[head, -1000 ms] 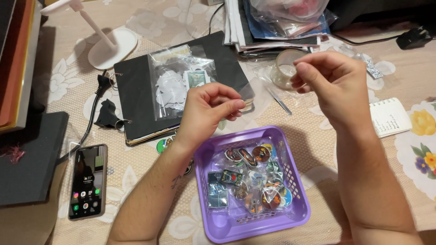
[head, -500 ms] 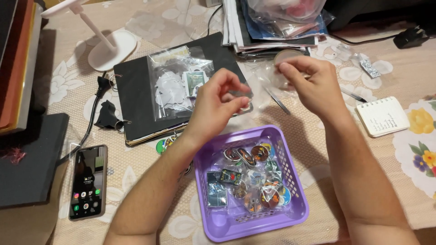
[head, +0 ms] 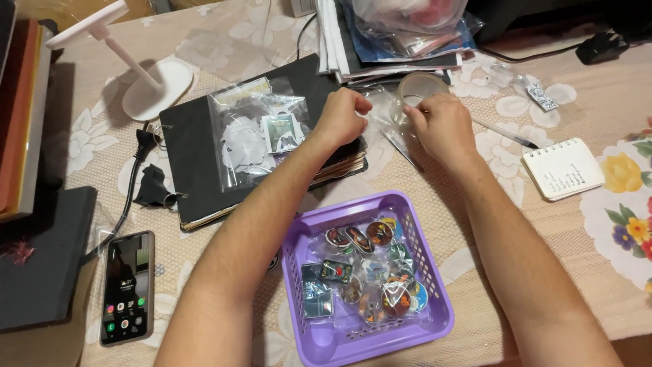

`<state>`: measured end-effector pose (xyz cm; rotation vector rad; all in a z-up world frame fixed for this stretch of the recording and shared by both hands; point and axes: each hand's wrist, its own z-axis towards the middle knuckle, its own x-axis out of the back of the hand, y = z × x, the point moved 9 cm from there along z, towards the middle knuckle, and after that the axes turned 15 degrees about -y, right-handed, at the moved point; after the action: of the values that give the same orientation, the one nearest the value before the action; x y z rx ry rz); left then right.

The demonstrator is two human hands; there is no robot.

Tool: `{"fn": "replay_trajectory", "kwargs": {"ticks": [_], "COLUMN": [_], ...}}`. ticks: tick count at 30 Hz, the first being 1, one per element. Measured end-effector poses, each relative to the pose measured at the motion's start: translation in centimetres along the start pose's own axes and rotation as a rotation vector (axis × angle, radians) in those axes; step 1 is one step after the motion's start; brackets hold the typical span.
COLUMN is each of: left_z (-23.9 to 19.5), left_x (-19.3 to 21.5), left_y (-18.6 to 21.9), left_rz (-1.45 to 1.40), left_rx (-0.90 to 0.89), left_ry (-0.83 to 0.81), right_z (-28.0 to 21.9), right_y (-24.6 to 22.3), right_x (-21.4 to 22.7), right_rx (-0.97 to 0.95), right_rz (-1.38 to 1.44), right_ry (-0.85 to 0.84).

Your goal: The person repeatedly picks small pins from a purple basket, places each into a clear plastic sleeve, and seals the sleeve with a strip of tape. The sealed packages are set aside on the table next to a black binder.

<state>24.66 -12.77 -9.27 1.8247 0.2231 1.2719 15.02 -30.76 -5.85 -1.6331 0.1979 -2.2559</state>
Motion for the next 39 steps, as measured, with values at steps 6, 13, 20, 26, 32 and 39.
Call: {"fn": "replay_trajectory", "kwargs": {"ticks": [6,13,20,26,32,39], "left_z": [1.7,3.6,2.6,-3.1,-11.7,-19.9], "left_x": [-1.3,-2.2,-2.6,1.4,8.2,10.3], "left_y": [-0.8,-1.2,2.5,5.2,3.9,-0.1], "left_rz": [0.049,0.074,0.098,0.122,-0.170,-0.534], "left_rx": [0.033,0.048,-0.095,-0.205,-0.264,-0.127], "left_ry": [-0.023,-0.036,-0.122,-0.101,0.022,0.124], "right_z": [0.0,0.0,-0.1,-1.9,-4.8,-5.9], "right_y": [2.0,3.1,-0.2,-3.5,-3.9,-2.8], "right_x": [-0.2,0.0,-0.1,3.0,-0.3,-2.2], "right_rx": [-0.078,-0.140,0.004,0.084,-0.178,-0.189], "right_rz": [-0.041,-0.036,-0.011,0.007,-0.140,-0.144], "right_ry": [0.003,0.020,0.031,0.070,-0.349,-0.363]}}
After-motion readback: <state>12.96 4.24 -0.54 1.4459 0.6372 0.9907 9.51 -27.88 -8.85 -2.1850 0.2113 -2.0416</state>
